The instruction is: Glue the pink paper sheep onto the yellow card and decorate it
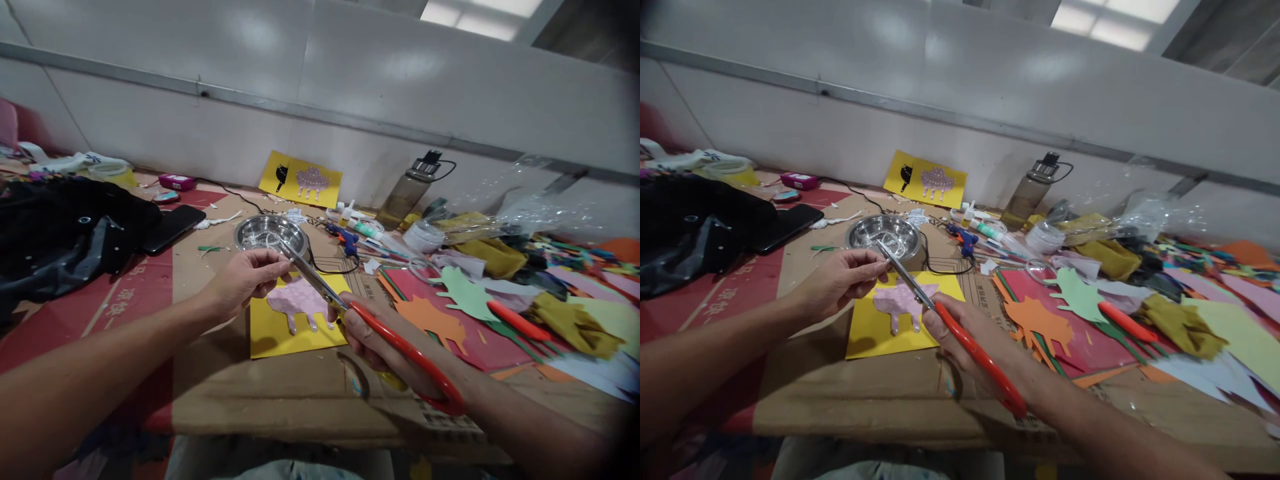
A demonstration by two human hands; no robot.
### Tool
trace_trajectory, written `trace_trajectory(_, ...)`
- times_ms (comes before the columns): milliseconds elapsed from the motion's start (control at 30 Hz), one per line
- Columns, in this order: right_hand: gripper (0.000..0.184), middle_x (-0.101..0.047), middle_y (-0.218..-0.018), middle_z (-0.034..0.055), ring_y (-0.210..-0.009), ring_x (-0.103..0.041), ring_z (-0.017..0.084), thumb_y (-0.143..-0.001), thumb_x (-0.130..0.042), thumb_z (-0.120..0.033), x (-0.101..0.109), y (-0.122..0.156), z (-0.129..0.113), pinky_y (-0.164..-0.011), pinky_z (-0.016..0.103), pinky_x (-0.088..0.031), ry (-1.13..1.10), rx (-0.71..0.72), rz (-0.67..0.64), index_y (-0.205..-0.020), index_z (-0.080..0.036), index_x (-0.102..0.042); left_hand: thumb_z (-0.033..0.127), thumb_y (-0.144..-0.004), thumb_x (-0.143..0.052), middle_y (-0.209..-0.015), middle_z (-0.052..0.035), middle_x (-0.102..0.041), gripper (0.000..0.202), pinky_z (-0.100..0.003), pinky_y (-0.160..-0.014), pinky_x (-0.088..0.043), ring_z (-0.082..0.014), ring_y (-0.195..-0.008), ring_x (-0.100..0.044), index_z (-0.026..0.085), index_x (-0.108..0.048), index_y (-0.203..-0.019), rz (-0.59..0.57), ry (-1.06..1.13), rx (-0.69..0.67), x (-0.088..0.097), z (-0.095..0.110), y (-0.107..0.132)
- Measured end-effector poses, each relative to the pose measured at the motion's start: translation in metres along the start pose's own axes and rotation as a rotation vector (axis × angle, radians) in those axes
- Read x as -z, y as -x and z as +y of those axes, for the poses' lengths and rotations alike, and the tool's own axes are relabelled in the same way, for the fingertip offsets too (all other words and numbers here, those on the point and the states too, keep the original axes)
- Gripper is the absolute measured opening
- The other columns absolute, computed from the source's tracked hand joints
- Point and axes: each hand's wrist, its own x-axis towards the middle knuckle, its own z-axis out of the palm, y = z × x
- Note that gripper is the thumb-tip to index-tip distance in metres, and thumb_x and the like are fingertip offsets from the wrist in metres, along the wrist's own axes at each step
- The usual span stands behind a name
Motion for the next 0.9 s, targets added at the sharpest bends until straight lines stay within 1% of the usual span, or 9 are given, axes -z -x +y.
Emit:
trace_trajectory(67,0.048,-0.044,-0.063,-0.0044,-0.049,-0.036,0.008,-0.089,-0.034,-0.069,0.001,-0.001,0.002,-0.042,0.021,-0.031,0.011,0.016,-0.002,-0.081,-0.022,-0.044,0.031,-0.07,-0.077,-0.065,-0.0004,-0.064,0.023,-0.017,-0.041,-0.018,-0.0016,-0.045,-0.036,0.012,-0.064,-0.073,0.004,-0.008,0.001,0.0,0.0,0.0)
trace_trajectory(167,0.047,-0.043,-0.061,-0.0051,-0.048,-0.036,0.008,-0.09,-0.035,-0.067,0.003,-0.001,0.004,-0.041,0.021,-0.031,0.055,0.047,-0.038,-0.081,-0.022,-0.044,0.03,-0.07,-0.076,-0.064,-0.0004,-0.063,0.022,-0.017,-0.041,-0.019,-0.002,-0.045,-0.037,0.012,-0.063,-0.072,0.004,-0.025,0.01,0.0,0.0,0.0)
trace_trajectory(233,0.045,-0.042,-0.06,-0.0054,-0.048,-0.038,0.008,-0.09,-0.037,-0.065,0.005,-0.001,0.004,-0.042,0.021,-0.031,0.086,0.046,-0.052,-0.082,-0.021,-0.045,0.029,-0.07,-0.075,-0.063,-0.0003,-0.062,0.021,-0.018,-0.042,-0.019,-0.0024,-0.046,-0.036,0.012,-0.062,-0.07,0.0,-0.036,0.016,0.0,0.0,0.0)
trace_trajectory(300,0.043,-0.041,-0.061,-0.0053,-0.05,-0.04,0.009,-0.09,-0.039,-0.063,0.006,0.0,0.004,-0.044,0.022,-0.032,0.122,0.035,-0.036,-0.082,-0.021,-0.045,0.03,-0.07,-0.075,-0.063,-0.0003,-0.062,0.022,-0.018,-0.043,-0.02,-0.0028,-0.046,-0.037,0.013,-0.062,-0.069,-0.008,-0.044,0.022,0.0,0.0,-0.001)
trace_trajectory(433,0.04,-0.049,-0.068,-0.0029,-0.058,-0.045,0.011,-0.09,-0.042,-0.06,0.005,-0.001,0.011,-0.051,0.023,-0.036,0.222,0.06,0.033,-0.083,-0.021,-0.049,0.032,-0.069,-0.076,-0.064,-0.0002,-0.061,0.024,-0.018,-0.044,-0.021,-0.0031,-0.047,-0.037,0.013,-0.06,-0.069,-0.019,-0.043,0.04,0.001,0.0,-0.002)
trace_trajectory(533,0.037,-0.053,-0.071,-0.0019,-0.061,-0.047,0.013,-0.09,-0.043,-0.058,0.005,-0.003,0.016,-0.054,0.025,-0.037,0.289,0.089,0.034,-0.086,-0.022,-0.052,0.034,-0.068,-0.076,-0.063,-0.0001,-0.06,0.026,-0.018,-0.044,-0.02,-0.0031,-0.047,-0.036,0.013,-0.06,-0.068,-0.015,-0.075,0.038,0.002,-0.001,-0.003)
trace_trajectory(633,0.036,-0.058,-0.077,0.0007,-0.068,-0.053,0.016,-0.092,-0.042,-0.056,0.005,-0.002,0.013,-0.06,0.026,-0.041,0.333,0.113,0.045,-0.089,-0.022,-0.053,0.034,-0.067,-0.077,-0.062,-0.0006,-0.06,0.027,-0.019,-0.044,-0.018,-0.0031,-0.046,-0.034,0.013,-0.061,-0.068,-0.003,-0.093,0.033,0.002,-0.003,-0.003)
trace_trajectory(733,0.04,-0.06,-0.079,0.0026,-0.073,-0.056,0.018,-0.092,-0.037,-0.058,0.006,0.0,0.006,-0.065,0.028,-0.045,0.328,0.125,0.041,-0.088,-0.022,-0.054,0.033,-0.067,-0.076,-0.062,-0.0011,-0.061,0.026,-0.019,-0.044,-0.017,-0.0029,-0.045,-0.034,0.013,-0.06,-0.068,-0.003,-0.077,0.032,0.001,-0.003,-0.004)
trace_trajectory(900,0.047,-0.058,-0.079,0.0029,-0.069,-0.052,0.015,-0.091,-0.034,-0.065,0.007,0.001,0.0,-0.061,0.026,-0.045,0.232,0.136,-0.006,-0.091,-0.021,-0.053,0.031,-0.066,-0.076,-0.061,-0.0013,-0.061,0.024,-0.019,-0.043,-0.017,-0.003,-0.045,-0.034,0.013,-0.06,-0.068,-0.004,-0.052,0.01,0.0,-0.003,-0.003)
